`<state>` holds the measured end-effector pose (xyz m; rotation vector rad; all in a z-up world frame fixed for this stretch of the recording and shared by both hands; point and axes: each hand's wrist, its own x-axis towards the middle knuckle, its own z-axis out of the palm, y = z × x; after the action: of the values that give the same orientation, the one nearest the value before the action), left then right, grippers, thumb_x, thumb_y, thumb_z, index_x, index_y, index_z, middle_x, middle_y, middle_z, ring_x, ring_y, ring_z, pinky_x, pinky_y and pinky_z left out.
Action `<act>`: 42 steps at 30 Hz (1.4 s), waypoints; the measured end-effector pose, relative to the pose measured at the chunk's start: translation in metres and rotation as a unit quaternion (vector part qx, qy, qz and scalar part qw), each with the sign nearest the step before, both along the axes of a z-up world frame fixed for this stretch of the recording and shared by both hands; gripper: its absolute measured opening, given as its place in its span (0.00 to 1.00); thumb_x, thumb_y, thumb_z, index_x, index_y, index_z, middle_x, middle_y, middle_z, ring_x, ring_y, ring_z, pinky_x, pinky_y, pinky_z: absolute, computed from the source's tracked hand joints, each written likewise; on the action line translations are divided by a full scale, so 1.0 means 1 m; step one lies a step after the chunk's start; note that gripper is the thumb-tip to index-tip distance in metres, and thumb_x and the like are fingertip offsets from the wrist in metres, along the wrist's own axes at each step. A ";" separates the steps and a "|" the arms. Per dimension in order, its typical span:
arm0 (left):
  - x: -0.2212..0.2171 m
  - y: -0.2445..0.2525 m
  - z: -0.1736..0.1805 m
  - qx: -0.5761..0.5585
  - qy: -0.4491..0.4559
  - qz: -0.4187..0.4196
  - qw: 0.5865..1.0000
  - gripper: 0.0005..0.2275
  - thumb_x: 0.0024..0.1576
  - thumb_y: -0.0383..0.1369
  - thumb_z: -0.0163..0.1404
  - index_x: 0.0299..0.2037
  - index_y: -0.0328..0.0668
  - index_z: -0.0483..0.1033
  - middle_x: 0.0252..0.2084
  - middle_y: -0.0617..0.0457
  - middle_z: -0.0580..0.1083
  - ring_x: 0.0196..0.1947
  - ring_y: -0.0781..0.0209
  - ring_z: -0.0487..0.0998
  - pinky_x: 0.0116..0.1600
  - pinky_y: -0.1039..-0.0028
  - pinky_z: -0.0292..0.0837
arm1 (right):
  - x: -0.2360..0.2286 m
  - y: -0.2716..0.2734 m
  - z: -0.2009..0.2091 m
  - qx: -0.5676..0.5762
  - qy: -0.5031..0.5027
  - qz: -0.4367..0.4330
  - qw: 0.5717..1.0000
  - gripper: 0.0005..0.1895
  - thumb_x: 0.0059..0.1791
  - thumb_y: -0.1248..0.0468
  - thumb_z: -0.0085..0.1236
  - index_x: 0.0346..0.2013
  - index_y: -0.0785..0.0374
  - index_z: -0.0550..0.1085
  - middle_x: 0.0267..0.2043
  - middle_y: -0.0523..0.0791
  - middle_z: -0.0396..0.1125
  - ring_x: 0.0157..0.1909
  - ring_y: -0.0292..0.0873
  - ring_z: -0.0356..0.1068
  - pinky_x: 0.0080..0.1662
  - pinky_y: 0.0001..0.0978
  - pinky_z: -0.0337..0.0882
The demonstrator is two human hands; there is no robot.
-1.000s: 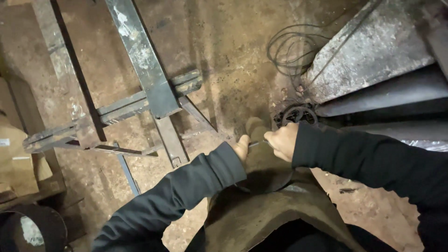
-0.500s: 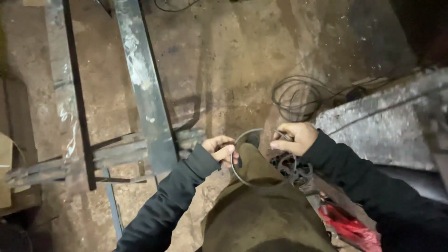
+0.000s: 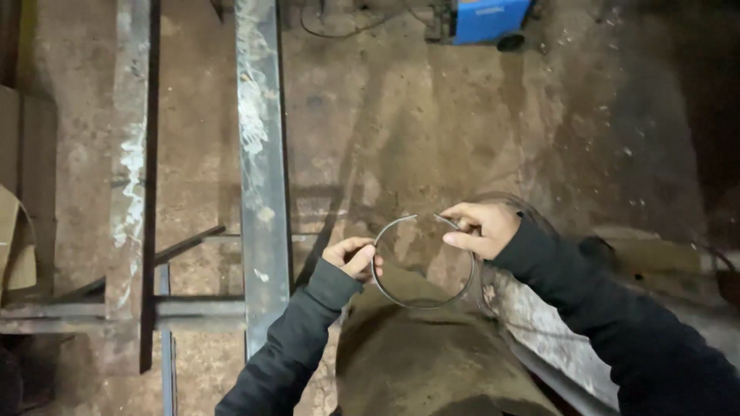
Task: Shaping a circular metal band using a hammer and a jig held in a vice.
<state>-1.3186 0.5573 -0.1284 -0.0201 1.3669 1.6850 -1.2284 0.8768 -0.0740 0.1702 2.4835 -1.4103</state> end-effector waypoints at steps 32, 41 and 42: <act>-0.145 0.129 0.019 -0.028 0.028 0.300 0.953 0.12 0.61 0.34 0.55 0.48 0.33 0.76 0.35 0.48 0.80 0.31 0.61 0.81 0.32 0.74 0.76 | -0.312 0.126 0.026 0.023 0.072 0.217 0.973 0.21 0.46 0.56 0.63 0.53 0.58 0.78 0.30 0.43 0.77 0.28 0.35 0.75 0.34 0.30 0.74; -0.128 0.131 0.020 -0.039 0.034 0.320 0.946 0.13 0.61 0.35 0.54 0.49 0.33 0.76 0.36 0.48 0.80 0.32 0.61 0.82 0.33 0.72 0.78 | -0.319 0.122 0.030 0.016 0.058 0.240 0.969 0.22 0.46 0.56 0.63 0.53 0.59 0.78 0.29 0.44 0.77 0.26 0.35 0.73 0.32 0.30 0.73; -0.129 0.129 0.021 -0.037 0.034 0.323 0.945 0.13 0.61 0.35 0.54 0.50 0.34 0.76 0.36 0.48 0.80 0.32 0.61 0.82 0.33 0.72 0.78 | -0.322 0.119 0.030 0.018 0.049 0.239 0.970 0.22 0.47 0.56 0.63 0.54 0.60 0.77 0.29 0.44 0.77 0.26 0.35 0.72 0.32 0.30 0.72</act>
<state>-1.4476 0.6860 -0.1070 -0.5060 1.5791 2.1784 -1.5507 0.9957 -0.0436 -0.4710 2.4008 -1.1886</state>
